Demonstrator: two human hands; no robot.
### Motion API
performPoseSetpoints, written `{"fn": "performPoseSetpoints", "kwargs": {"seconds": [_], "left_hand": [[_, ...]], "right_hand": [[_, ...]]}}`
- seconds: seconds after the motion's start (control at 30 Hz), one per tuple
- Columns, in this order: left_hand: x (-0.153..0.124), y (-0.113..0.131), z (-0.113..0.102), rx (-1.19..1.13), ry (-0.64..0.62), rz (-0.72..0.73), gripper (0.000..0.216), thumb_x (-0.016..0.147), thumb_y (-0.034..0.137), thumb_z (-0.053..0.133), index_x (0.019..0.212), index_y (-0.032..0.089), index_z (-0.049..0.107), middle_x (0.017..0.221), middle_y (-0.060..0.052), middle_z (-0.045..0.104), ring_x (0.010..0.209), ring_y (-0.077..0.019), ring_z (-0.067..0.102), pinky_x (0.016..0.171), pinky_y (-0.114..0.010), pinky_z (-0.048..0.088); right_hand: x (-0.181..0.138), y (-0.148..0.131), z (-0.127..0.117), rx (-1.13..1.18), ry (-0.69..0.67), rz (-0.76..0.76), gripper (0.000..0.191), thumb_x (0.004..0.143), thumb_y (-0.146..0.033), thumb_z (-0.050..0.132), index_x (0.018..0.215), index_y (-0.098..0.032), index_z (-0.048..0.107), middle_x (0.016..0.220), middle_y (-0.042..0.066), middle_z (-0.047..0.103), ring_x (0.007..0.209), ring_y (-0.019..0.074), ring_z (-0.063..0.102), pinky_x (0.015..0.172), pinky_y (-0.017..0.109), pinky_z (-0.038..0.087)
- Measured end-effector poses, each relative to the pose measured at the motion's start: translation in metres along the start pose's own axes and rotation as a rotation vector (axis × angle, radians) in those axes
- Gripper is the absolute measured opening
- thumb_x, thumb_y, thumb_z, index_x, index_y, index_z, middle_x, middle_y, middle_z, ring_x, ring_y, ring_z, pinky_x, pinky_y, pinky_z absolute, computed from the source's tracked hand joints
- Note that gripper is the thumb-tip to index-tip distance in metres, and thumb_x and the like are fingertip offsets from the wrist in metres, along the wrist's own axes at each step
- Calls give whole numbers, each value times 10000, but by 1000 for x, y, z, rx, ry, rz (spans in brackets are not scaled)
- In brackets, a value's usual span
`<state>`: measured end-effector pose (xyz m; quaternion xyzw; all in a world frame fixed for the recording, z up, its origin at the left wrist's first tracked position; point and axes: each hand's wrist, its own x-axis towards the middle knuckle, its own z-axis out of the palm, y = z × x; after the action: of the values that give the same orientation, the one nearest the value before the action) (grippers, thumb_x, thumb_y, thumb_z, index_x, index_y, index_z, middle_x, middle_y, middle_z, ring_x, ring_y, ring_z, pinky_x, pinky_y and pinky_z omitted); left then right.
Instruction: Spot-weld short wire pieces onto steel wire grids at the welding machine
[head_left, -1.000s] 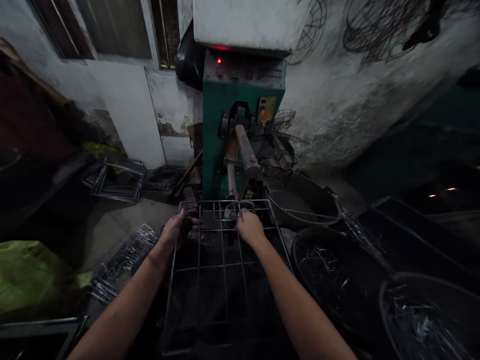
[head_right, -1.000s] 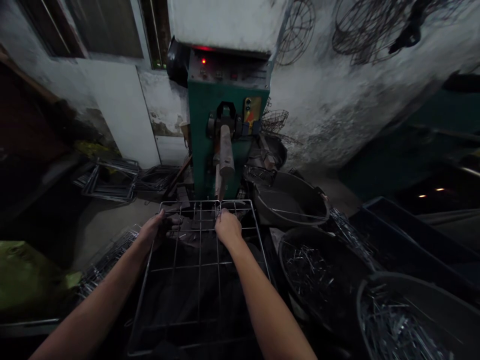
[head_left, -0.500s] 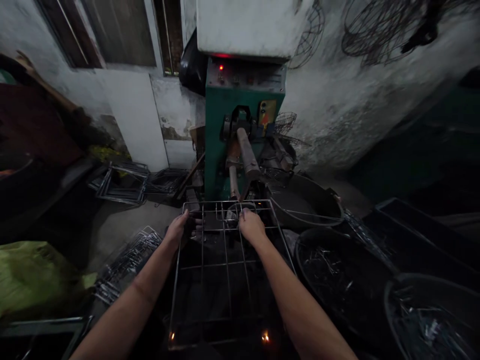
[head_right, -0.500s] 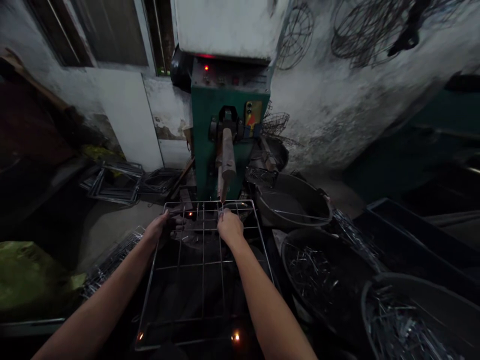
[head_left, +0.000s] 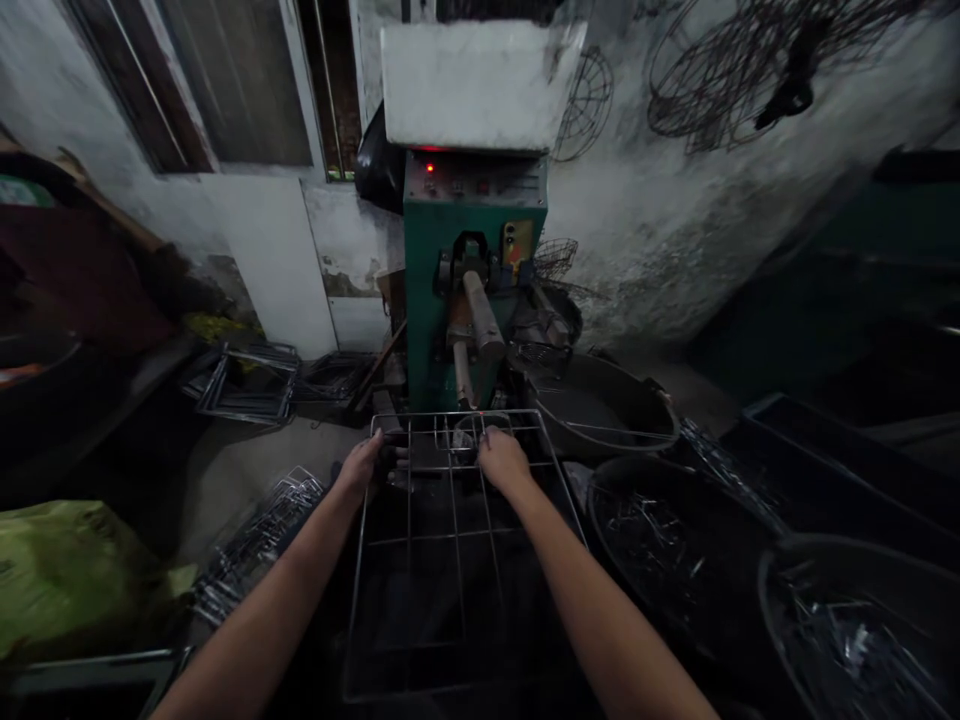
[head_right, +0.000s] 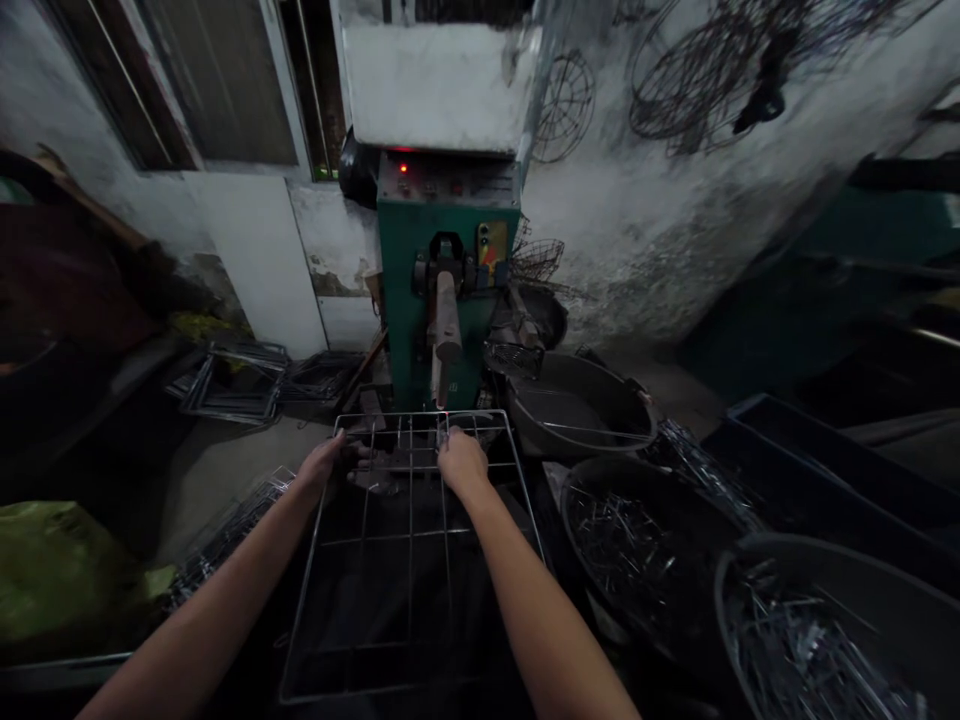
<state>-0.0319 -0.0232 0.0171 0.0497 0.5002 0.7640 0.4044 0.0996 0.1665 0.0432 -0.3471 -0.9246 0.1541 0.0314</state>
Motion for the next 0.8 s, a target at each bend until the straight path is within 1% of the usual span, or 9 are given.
{"fn": "performPoseSetpoints", "kwargs": {"seconds": [0.1, 0.2, 0.33, 0.5, 0.63, 0.8], "left_hand": [[2, -2, 15, 29, -65, -24, 396, 912, 368, 409, 1114, 62, 558, 727, -149, 688, 543, -178, 640, 380, -194, 396], [13, -3, 29, 60, -99, -25, 435, 908, 390, 415, 1160, 57, 537, 732, -158, 693, 548, -190, 645, 385, -206, 403], [27, -4, 40, 103, -128, -17, 457, 910, 391, 413, 1197, 52, 520, 750, -161, 698, 563, -196, 655, 395, -208, 410], [38, -7, 44, 116, -125, -30, 460, 915, 390, 395, 1196, 46, 514, 746, -164, 698, 559, -186, 652, 394, -198, 407], [45, -9, 43, 121, -141, -8, 474, 901, 419, 423, 1176, 49, 531, 772, -175, 701, 574, -196, 657, 417, -217, 434], [47, -10, 44, 119, -137, -7, 483, 878, 434, 475, 1166, 52, 543, 776, -177, 705, 565, -207, 659, 406, -219, 424]], "right_hand": [[-5, 20, -1, -5, 40, 12, 235, 921, -214, 356, 939, -152, 582, 875, 95, 670, 845, 184, 625, 660, 240, 369], [-5, 37, -3, -7, 94, 32, 228, 919, -189, 359, 914, -144, 583, 860, 93, 666, 835, 174, 617, 651, 233, 352], [0, 48, -5, 4, 112, 62, 243, 922, -208, 353, 897, -144, 586, 825, 87, 661, 798, 170, 614, 618, 238, 337], [9, 53, -4, 6, 115, 71, 247, 918, -210, 358, 902, -144, 596, 845, 92, 664, 813, 172, 617, 633, 242, 355], [13, 55, -4, -5, 110, 79, 263, 911, -209, 349, 934, -136, 600, 854, 106, 666, 828, 188, 620, 663, 252, 376], [13, 54, -8, -7, 71, 104, 272, 913, -215, 340, 969, -134, 594, 897, 115, 669, 856, 201, 620, 685, 258, 388]]}}
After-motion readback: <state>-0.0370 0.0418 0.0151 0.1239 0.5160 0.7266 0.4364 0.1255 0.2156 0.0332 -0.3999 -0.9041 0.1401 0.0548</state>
